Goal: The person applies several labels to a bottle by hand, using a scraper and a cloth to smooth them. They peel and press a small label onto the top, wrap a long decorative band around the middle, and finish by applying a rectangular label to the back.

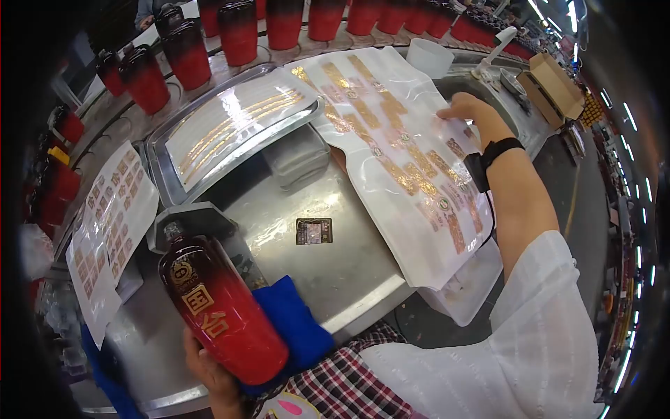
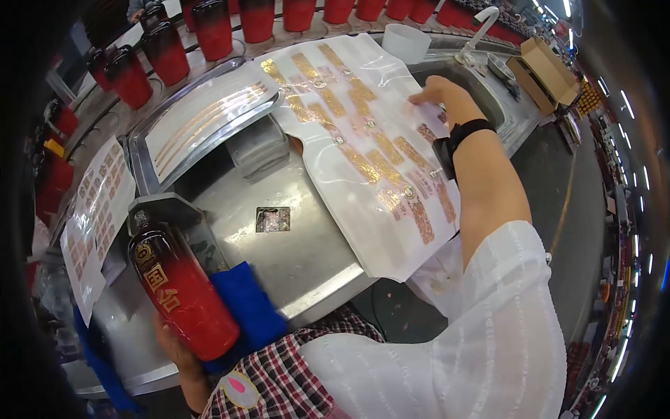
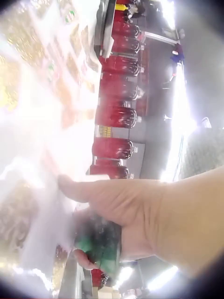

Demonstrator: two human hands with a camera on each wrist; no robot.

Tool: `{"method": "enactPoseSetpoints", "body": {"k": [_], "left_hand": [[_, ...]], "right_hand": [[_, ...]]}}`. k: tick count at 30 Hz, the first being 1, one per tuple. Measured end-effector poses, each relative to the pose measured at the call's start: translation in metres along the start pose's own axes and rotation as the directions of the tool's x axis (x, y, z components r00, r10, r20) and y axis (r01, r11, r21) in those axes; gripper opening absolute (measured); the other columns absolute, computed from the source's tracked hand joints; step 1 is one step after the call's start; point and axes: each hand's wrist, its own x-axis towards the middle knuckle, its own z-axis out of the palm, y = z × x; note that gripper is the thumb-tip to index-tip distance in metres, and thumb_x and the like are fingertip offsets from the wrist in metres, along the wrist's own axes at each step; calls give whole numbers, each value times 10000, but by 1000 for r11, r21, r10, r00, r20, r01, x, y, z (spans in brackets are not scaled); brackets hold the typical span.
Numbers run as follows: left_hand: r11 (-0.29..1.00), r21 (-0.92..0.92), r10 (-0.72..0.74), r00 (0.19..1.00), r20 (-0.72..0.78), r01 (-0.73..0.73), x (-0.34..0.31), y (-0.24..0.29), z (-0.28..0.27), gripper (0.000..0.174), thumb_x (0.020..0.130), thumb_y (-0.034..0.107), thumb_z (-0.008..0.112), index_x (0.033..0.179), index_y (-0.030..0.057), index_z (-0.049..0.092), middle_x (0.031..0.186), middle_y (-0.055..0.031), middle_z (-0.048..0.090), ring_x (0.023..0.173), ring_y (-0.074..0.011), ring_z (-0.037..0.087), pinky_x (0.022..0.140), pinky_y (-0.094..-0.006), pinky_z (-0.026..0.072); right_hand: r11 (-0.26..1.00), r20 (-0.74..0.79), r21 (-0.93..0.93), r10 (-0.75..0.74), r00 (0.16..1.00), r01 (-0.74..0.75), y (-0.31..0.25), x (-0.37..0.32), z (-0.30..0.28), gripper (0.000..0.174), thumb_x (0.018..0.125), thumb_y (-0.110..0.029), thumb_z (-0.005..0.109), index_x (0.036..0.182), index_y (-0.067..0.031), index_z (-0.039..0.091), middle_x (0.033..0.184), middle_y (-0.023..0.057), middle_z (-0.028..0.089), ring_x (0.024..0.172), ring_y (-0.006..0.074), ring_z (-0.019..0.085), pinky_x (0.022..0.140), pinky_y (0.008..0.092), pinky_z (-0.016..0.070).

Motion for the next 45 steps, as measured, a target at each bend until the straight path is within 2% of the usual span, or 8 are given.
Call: {"method": "enactPoseSetpoints", "body": {"k": [6, 14, 17, 20, 23, 26, 36, 45], "left_hand": [[1000, 10, 13, 1000, 2, -13, 0, -2, 0, 753, 994, 623, 335, 1208, -71, 533, 1067, -149, 620, 970, -218, 613, 877, -342, 469], [1000, -13, 23, 1000, -2, -23, 1, -2, 2, 752, 998, 616, 332, 1234, -69, 533, 1067, -158, 635, 972, -228, 621, 879, -345, 471], [997, 31, 68, 998, 17, -69, 2, -2, 0, 751, 1000, 611, 335, 1251, -69, 530, 1074, -161, 643, 974, -234, 625, 882, -346, 472], [999, 8, 38, 999, 18, -39, 1, -7, -2, 743, 1003, 605, 332, 1251, -67, 531, 1093, -161, 641, 981, -236, 623, 889, -341, 468], [993, 45, 105, 994, 36, -107, 1, -14, -5, 724, 1009, 587, 341, 1249, -69, 530, 1102, -159, 633, 994, -227, 616, 898, -333, 459], [994, 20, 106, 994, 41, -107, 1, -6, -4, 694, 1020, 556, 349, 1259, -70, 528, 1101, -153, 623, 1005, -215, 605, 903, -325, 449], [989, -12, 148, 987, 66, -147, -1, -7, -8, 618, 1045, 469, 367, 1286, -81, 511, 1148, -168, 613, 1028, -215, 599, 915, -333, 448], [976, 81, 196, 977, 84, -203, -11, 16, -17, 563, 1041, 403, 406, 1309, -82, 507, 1246, -212, 580, 1198, -286, 548, 1055, -389, 376]], "right_hand": [[992, -68, 129, -7, 998, 16, 15, -18, -7, 381, 740, -389, 728, 897, -42, 730, 936, 220, 694, 902, 340, 679, 780, 421, 530], [912, -433, -357, -355, 829, 203, 31, 0, 8, 264, 794, -299, 660, 863, -47, 700, 823, 174, 695, 831, 375, 659, 775, 433, 533], [918, -320, -96, -395, 861, 385, -21, -27, -29, 283, 798, -299, 651, 897, -39, 702, 847, 191, 689, 844, 375, 662, 773, 431, 533], [847, -216, 490, -112, 970, 207, -69, -59, -29, 225, 816, -259, 659, 864, -41, 683, 828, 173, 664, 757, 308, 643, 693, 430, 503], [930, -146, -197, -339, 929, 309, -62, -15, 9, 233, 808, -277, 649, 905, -72, 704, 910, 180, 653, 897, 355, 654, 764, 446, 517], [925, -209, -313, -287, 935, 214, -51, -8, 38, 231, 812, -282, 654, 901, -74, 700, 1073, 248, 584, 956, 394, 613, 862, 458, 497], [852, -533, 19, -433, 727, 523, -111, -156, -43, 210, 869, -230, 645, 898, -22, 666, 997, 193, 590, 950, 359, 597, 872, 415, 470], [724, -544, 241, -450, 708, 646, -126, -225, -37, 226, 945, -232, 633, 953, -6, 617, 1013, 80, 570, 931, 193, 552, 843, 305, 443]]}}
